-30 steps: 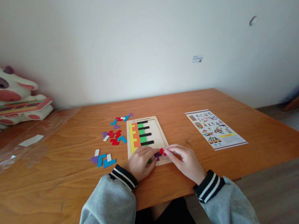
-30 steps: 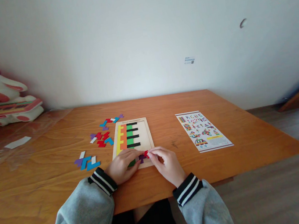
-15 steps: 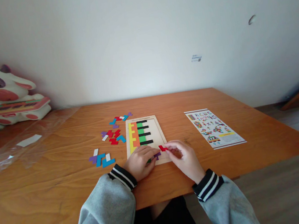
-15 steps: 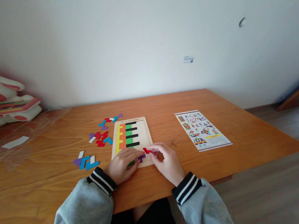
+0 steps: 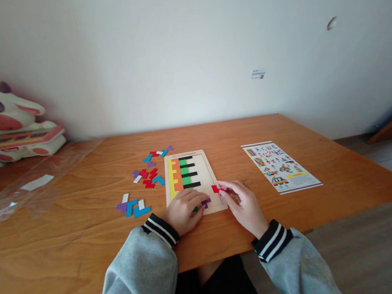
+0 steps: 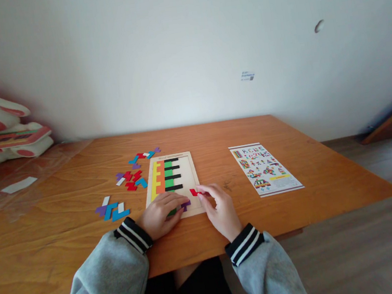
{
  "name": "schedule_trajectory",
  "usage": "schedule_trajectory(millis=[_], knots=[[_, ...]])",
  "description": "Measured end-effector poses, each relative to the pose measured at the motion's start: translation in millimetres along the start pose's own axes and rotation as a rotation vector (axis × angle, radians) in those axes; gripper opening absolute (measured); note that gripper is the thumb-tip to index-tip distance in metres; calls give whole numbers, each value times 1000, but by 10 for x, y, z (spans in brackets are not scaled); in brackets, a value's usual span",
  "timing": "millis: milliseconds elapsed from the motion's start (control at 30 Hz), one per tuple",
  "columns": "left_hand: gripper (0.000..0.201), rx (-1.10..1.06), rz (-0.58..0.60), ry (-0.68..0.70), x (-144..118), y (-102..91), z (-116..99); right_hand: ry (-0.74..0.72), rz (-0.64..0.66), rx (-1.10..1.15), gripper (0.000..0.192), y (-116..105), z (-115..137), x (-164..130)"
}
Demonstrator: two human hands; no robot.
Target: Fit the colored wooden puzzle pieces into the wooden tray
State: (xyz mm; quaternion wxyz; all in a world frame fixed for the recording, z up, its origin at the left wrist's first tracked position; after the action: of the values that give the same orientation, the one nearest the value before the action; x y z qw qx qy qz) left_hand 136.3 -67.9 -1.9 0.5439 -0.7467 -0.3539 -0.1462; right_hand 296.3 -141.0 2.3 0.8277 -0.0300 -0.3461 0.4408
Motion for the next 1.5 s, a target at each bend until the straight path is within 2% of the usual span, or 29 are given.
schedule_trajectory(millis=[133,333,533,733,933,1200,1500], knots=[[29,-5,0,7,12,-19,-19,-41,15,-32,18,-10,51,4],[29,10,45,-11,28,-37,-34,44,12,109,14,12,-5,-19],[29,13,28,1,32,-30,-38,21,31,142,14,35,45,-18],[30,4,48,-15,30,-26,-30,1,26,101,11,22,42,-4],[30,-3,49,-33,1,3,15,-31,28,75,13,23,40,1],[29,1,50,-32,4,3,11,63,3,119,20,45,-73,-36],[30,3,53,-19,10,-2,1,11,28,87,24,22,-17,-10]])
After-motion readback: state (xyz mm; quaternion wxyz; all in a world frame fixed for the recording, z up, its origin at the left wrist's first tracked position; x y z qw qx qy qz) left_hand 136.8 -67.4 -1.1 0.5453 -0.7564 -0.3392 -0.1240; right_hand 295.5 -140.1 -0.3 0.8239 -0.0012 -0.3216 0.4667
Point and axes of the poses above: each hand's wrist, its own x-axis towards the middle knuckle, its own y-axis out of the palm, z = x × y, the point moved 6 cm from there along x, towards the middle knuckle, and after that the axes turned 9 degrees about -z, right-handed, at the moved point
